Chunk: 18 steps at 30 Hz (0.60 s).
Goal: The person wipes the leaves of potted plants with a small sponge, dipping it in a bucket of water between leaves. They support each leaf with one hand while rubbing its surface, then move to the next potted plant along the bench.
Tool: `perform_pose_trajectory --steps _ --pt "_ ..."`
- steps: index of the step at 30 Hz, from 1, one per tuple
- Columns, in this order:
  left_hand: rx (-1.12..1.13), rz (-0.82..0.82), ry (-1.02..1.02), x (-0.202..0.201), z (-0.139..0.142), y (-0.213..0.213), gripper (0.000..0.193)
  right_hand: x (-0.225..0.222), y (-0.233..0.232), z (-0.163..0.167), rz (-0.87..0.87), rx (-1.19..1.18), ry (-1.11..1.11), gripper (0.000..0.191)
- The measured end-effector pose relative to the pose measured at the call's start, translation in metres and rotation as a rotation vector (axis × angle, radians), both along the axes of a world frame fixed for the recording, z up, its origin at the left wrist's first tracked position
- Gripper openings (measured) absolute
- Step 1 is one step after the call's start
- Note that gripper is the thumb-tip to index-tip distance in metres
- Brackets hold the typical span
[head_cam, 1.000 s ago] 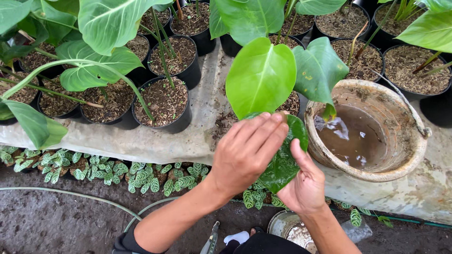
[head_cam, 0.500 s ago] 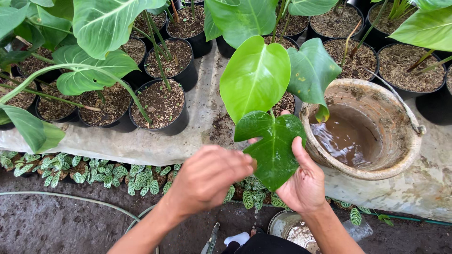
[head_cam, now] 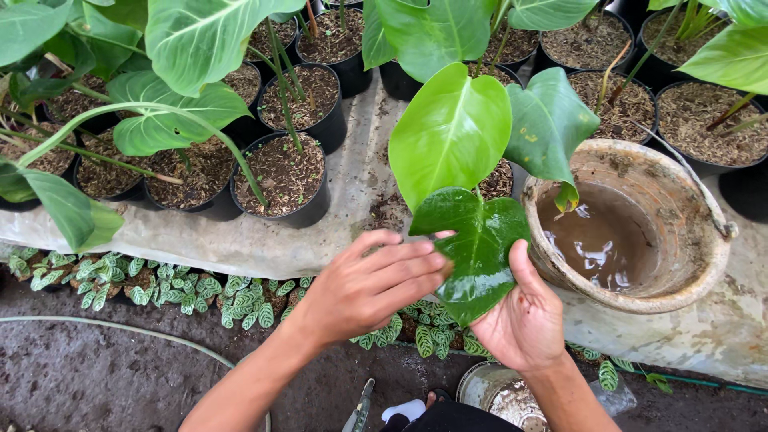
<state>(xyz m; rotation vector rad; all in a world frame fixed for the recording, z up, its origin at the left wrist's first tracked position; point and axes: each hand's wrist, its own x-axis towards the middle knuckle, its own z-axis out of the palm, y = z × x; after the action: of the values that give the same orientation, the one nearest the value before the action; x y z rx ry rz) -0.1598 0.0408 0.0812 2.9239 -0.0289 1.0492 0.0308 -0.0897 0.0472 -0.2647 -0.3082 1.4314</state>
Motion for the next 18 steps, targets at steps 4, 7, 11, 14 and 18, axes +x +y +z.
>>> perform_pose_trajectory --steps 4,7,11,14,18 --pt "-0.085 0.015 -0.031 -0.022 -0.001 0.001 0.030 -0.002 0.002 0.004 -0.005 0.034 -0.239 0.063" --pt "-0.195 0.071 -0.232 -0.019 0.007 -0.004 0.029 -0.003 0.000 0.003 -0.094 -0.031 -0.322 0.056" --pt "-0.162 0.142 -0.314 0.013 0.019 -0.012 0.033 -0.006 -0.001 -0.001 -0.181 -0.017 -0.290 0.043" --pt "-0.078 0.199 -0.268 0.053 0.022 -0.016 0.030 -0.009 -0.001 -0.002 -0.216 -0.053 -0.243 0.041" --pt "-0.054 0.235 -0.191 0.078 0.017 -0.030 0.029 -0.011 -0.006 0.001 -0.227 -0.145 -0.158 0.051"
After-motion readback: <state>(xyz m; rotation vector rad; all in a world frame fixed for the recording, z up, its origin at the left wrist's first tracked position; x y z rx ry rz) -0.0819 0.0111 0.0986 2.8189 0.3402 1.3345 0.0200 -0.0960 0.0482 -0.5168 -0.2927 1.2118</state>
